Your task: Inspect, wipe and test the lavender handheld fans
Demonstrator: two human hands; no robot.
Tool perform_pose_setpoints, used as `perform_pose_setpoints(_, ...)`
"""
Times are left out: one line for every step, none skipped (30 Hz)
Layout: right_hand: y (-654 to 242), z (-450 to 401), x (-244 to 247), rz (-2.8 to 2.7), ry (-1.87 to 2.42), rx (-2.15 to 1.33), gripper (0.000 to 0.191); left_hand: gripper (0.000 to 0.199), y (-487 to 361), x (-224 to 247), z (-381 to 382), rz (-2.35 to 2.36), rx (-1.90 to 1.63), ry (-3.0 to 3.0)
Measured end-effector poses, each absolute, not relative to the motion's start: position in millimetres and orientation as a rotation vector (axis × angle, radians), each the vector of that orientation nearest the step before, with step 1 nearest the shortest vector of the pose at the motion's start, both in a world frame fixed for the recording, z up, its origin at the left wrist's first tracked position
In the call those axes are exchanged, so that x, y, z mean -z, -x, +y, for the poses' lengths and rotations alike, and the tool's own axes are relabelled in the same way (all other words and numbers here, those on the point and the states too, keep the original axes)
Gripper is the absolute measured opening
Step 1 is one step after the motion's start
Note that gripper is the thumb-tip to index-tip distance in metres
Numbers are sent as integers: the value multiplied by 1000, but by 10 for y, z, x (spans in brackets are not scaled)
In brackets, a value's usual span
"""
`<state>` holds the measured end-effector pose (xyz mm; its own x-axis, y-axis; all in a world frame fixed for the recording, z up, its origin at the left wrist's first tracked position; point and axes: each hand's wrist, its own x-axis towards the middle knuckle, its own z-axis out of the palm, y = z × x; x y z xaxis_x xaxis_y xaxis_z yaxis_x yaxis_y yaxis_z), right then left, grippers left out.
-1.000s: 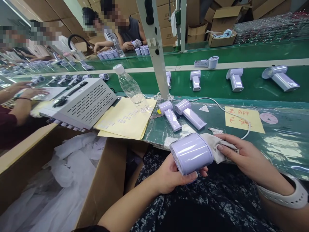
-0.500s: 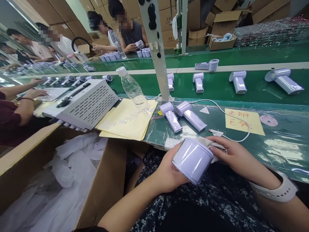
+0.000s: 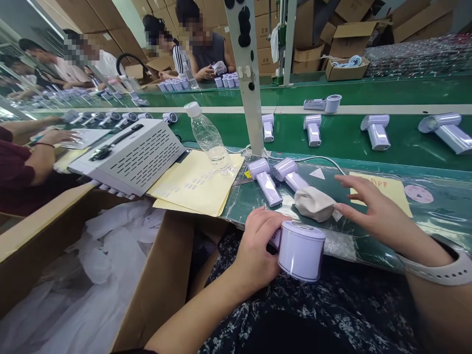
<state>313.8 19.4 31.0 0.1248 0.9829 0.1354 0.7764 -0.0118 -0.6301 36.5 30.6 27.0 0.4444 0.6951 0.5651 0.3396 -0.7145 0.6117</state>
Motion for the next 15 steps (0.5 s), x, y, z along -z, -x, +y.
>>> perform_pose_setpoints(-3178, 195, -291, -1711, 1857, -475, 48, 32, -375, -253, 321, 885, -1174, -2311)
perform_pose_setpoints(-3200, 193, -273, -1720, 1878, -484, 41, 33, -390, -243, 340, 892, -1172, -2326)
perform_pose_setpoints(-3206, 187, -262, -1724, 1892, -501, 36, 34, -409, -240, 362, 897, -1170, -2334)
perform_pose_setpoints(-3200, 179, -262, -1734, 1885, -544, 34, 34, -430, -247, 388, 899, -1162, -2329)
perform_pose_setpoints(-3191, 174, -275, -1761, 1846, -627, 33, 33, -449, -261, 419, 902, -1145, -2302)
perform_pose_setpoints(-3189, 177, -301, -1815, 1767, -754, 33, 31, -462, -281, 452, 898, -1106, -2255)
perform_pose_setpoints(-3208, 195, -338, -1884, 1653, -914, 36, 28, -468, -303, 488, 890, -1040, -2188)
perform_pose_setpoints(-3261, 232, -382, -1949, 1522, -1086, 41, 26, -463, -322, 522, 872, -953, -2110)
perform_pose_setpoints(-3356, 291, -431, -1981, 1415, -1229, 47, 25, -448, -334, 554, 842, -848, -2024)
perform_pose_setpoints(-3500, 369, -478, -1961, 1394, -1295, 52, 26, -423, -333, 579, 809, -745, -1930)
perform_pose_setpoints(-3693, 462, -521, -1886, 1513, -1245, 52, 31, -392, -320, 597, 780, -659, -1818)
perform_pose_setpoints(-3925, 563, -555, -1762, 1704, -1107, 50, 37, -360, -295, 607, 762, -597, -1677)
perform_pose_setpoints(-4185, 662, -578, -1569, 1979, -829, 42, 43, -331, -261, 609, 749, -553, -1511)
perform_pose_setpoints(-4455, 754, -587, -1336, 2297, -449, 36, 48, -311, -220, 608, 733, -526, -1341)
perform_pose_setpoints(-4717, 834, -584, -1208, 2421, -261, 36, 52, -301, -176, 607, 720, -513, -1190)
